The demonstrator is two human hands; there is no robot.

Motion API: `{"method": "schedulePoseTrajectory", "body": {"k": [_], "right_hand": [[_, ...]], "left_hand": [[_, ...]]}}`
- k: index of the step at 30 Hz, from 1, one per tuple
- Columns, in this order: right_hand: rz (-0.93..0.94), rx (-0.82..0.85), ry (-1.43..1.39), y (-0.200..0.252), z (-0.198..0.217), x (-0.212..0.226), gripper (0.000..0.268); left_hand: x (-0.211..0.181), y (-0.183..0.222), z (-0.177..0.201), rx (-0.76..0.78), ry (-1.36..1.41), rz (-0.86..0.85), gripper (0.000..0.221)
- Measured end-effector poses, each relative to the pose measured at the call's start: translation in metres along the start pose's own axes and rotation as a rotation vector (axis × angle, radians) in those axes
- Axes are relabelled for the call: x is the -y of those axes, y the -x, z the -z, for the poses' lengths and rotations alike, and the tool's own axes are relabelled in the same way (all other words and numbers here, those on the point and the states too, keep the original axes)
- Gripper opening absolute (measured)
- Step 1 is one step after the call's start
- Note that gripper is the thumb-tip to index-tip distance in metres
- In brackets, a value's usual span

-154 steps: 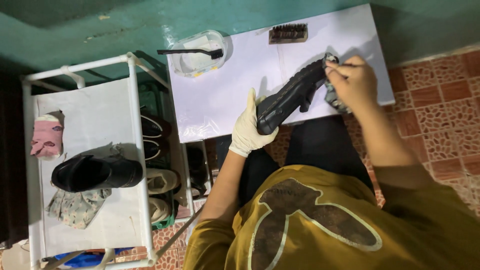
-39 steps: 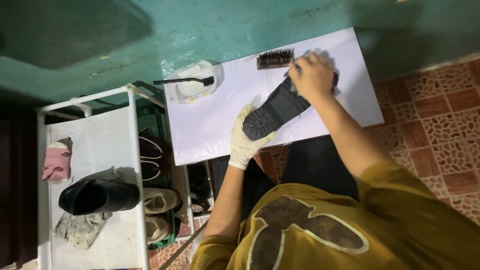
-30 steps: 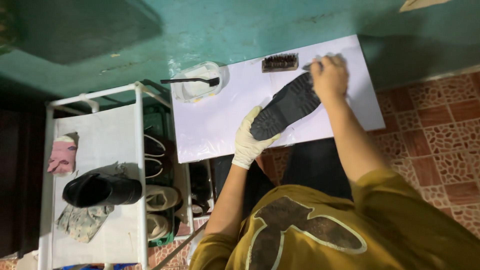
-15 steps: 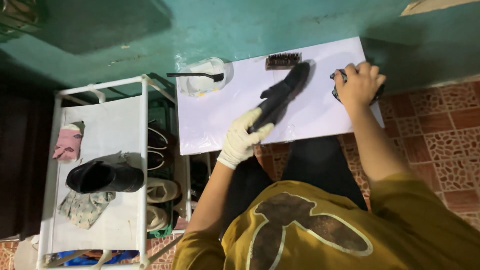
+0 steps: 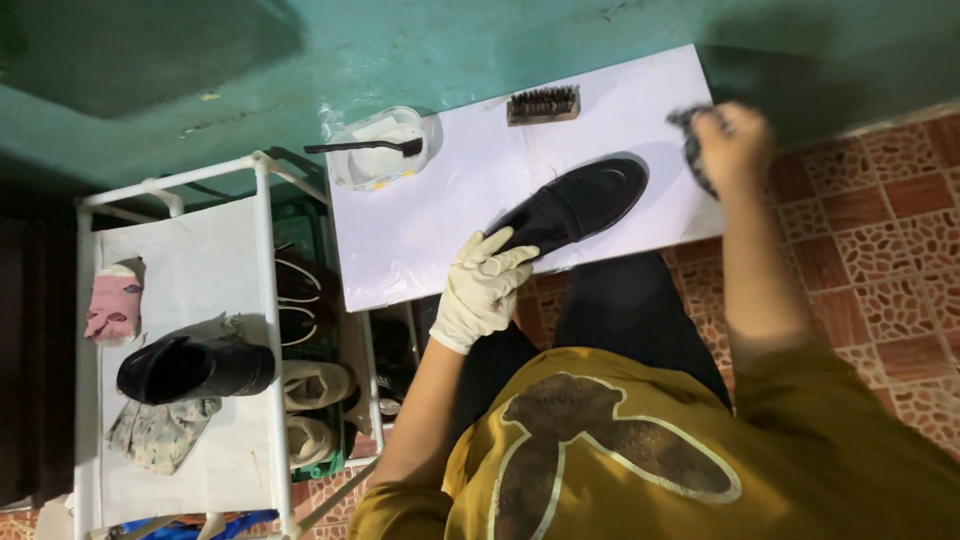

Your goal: A person is cleaning and brushing the sole of a black shoe using a brush and a cleaning solution.

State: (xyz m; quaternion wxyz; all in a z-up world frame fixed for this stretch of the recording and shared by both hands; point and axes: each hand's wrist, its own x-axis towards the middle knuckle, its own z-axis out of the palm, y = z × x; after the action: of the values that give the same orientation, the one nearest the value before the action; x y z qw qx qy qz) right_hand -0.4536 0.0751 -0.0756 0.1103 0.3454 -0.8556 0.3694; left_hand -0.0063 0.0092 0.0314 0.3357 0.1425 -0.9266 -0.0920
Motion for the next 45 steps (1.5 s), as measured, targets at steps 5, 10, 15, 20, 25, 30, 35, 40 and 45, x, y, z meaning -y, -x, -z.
{"method": "schedulePoseTrajectory", "body": {"k": [5,10,15,20,25,30,35,40,45], "right_hand": [[0.068,0.111,-0.611,-0.008,0.068,0.092,0.013],[0.227,0.461,-0.432,0.047,0.045,0.161,0.025],[0.463,0.008,-0.327,0.051,0.015,0.138,0.024],[0.404,-0.079,-0.477,0.054,0.012,0.128,0.016],[0.37,-0.082,-0.646,0.06,0.029,0.128,0.012],[0.402,-0.055,-0.628,0.061,0.025,0.131,0.012],[0.423,-0.047,-0.585,0.062,0.022,0.127,0.015],[0.456,-0.041,-0.527,0.062,0.018,0.121,0.019],[0.506,-0.095,-0.501,0.058,0.011,0.117,0.021]], "left_hand": [[-0.012,-0.021,0.018,-0.08,0.335,0.287,0.085],[0.003,-0.023,0.008,0.145,0.321,0.723,0.124],[0.014,-0.026,0.007,-0.126,0.532,0.485,0.082],[-0.003,-0.017,0.001,0.017,0.454,0.69,0.088],[-0.026,-0.061,0.046,-0.188,0.227,-0.032,0.049],[-0.023,-0.077,0.09,-0.224,-0.223,-0.466,0.031],[-0.017,-0.064,0.093,-0.176,-0.235,-0.44,0.022],[-0.01,-0.056,0.088,-0.156,-0.271,-0.427,0.026],[0.001,-0.034,0.077,-0.15,-0.042,-0.203,0.06]]}}
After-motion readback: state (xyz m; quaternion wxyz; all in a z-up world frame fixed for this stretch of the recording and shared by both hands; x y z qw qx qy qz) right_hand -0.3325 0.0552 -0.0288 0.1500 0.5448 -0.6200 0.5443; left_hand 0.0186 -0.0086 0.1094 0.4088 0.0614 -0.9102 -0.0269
